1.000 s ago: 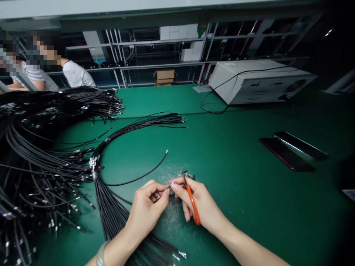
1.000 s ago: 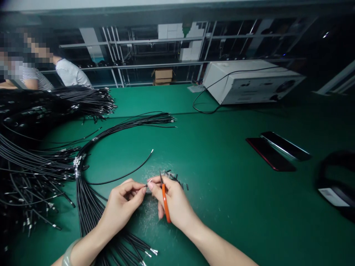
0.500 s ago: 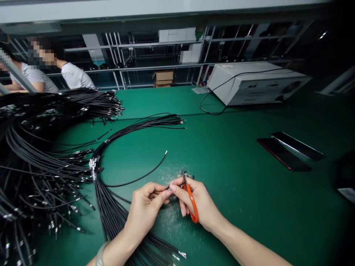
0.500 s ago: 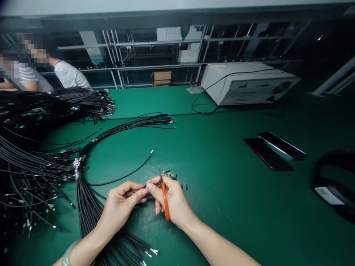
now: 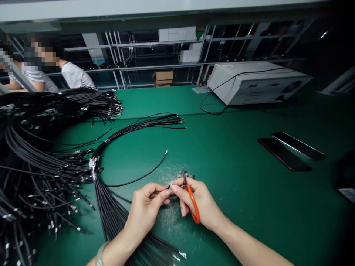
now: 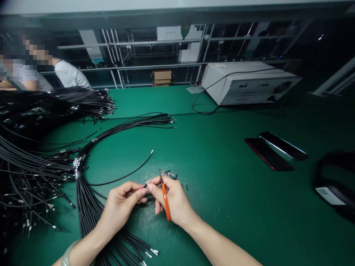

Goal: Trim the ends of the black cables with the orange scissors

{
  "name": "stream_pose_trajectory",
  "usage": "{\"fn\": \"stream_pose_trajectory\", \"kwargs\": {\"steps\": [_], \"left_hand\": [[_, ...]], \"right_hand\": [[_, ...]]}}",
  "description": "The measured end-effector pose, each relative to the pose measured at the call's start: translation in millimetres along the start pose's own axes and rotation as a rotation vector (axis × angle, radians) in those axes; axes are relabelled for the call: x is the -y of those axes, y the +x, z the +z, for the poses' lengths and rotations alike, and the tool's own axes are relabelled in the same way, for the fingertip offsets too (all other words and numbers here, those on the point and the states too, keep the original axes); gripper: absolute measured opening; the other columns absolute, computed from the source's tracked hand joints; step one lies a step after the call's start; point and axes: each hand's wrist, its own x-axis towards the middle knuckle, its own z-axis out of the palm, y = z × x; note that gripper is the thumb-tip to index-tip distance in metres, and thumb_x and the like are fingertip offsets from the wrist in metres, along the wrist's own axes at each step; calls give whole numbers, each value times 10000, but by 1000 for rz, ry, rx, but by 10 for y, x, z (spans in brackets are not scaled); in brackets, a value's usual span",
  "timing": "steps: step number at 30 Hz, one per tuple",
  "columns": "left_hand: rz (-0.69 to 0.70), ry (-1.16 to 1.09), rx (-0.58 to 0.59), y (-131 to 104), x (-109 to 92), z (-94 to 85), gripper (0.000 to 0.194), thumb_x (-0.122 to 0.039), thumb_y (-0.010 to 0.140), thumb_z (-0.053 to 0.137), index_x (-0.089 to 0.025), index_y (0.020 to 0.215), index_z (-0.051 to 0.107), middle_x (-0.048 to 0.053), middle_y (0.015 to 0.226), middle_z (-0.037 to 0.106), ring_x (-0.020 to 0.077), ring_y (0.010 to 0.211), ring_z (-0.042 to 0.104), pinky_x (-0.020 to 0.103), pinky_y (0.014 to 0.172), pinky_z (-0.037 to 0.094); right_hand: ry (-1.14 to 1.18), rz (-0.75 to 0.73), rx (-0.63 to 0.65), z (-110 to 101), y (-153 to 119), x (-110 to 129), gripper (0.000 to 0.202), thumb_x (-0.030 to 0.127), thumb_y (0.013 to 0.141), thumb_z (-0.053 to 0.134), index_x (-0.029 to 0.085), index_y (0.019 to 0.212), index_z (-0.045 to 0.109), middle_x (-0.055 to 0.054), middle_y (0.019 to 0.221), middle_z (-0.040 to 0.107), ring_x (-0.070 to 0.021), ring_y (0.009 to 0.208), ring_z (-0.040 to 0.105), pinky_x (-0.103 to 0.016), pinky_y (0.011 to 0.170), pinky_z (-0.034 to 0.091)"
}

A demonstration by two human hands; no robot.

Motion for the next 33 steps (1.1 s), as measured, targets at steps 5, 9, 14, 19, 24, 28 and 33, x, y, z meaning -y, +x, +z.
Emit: {"fn": "stream_pose_trajectory", "kwargs": {"steps": [5, 9, 14, 19, 24, 28, 33], "left_hand": [[40, 76, 5, -9, 16, -6, 172, -313, 779, 620, -150, 800, 670, 33, 731, 663, 148, 626, 649, 227, 578, 509], [133, 196, -15, 0, 25, -19, 142, -296, 776, 622, -163, 806, 659, 25, 764, 627, 137, 637, 628, 222, 586, 496], [228, 328, -55, -14, -20, -29, 95, -257, 779, 619, -176, 779, 668, 13, 722, 626, 133, 657, 598, 209, 592, 457], [189, 303, -20, -30, -44, -31, 145, -278, 819, 572, -189, 811, 687, 10, 689, 640, 138, 651, 603, 224, 604, 448], [135, 241, -11, -30, -29, -39, 167, -293, 828, 556, -178, 838, 677, 25, 727, 652, 148, 656, 630, 228, 601, 476], [162, 259, -7, -41, -45, -43, 152, -270, 832, 552, -182, 843, 675, 17, 710, 647, 141, 655, 628, 218, 607, 473], [227, 300, 18, -47, -49, -37, 160, -238, 850, 523, -195, 874, 676, 9, 700, 640, 136, 658, 618, 220, 620, 465]], "right_hand": [[-22, -5, 17, -18, 0, 15, 249, 395, 781, 582, 159, 854, 554, 55, 424, 554, -105, 373, 539, -181, 397, 396], [-47, -13, 12, -28, 8, -20, 214, 371, 774, 599, 170, 828, 550, 56, 460, 565, -104, 403, 554, -179, 415, 396], [-56, -42, -1, -43, 3, -46, 169, 334, 808, 564, 176, 853, 526, 64, 472, 557, -88, 405, 534, -174, 430, 398], [-50, -53, -4, -42, 4, -61, 172, 339, 814, 560, 181, 863, 512, 71, 460, 545, -81, 389, 518, -166, 411, 389], [-17, -39, -32, -22, 6, -65, 218, 384, 836, 522, 177, 904, 522, 75, 419, 520, -95, 355, 516, -173, 375, 392], [-4, -24, -28, -5, 3, -58, 242, 369, 814, 560, 176, 956, 526, 80, 415, 518, -96, 345, 511, -171, 361, 387], [-52, -20, -22, -12, 0, -61, 217, 382, 805, 567, 171, 854, 556, 72, 396, 519, -85, 341, 506, -162, 363, 372]]}}
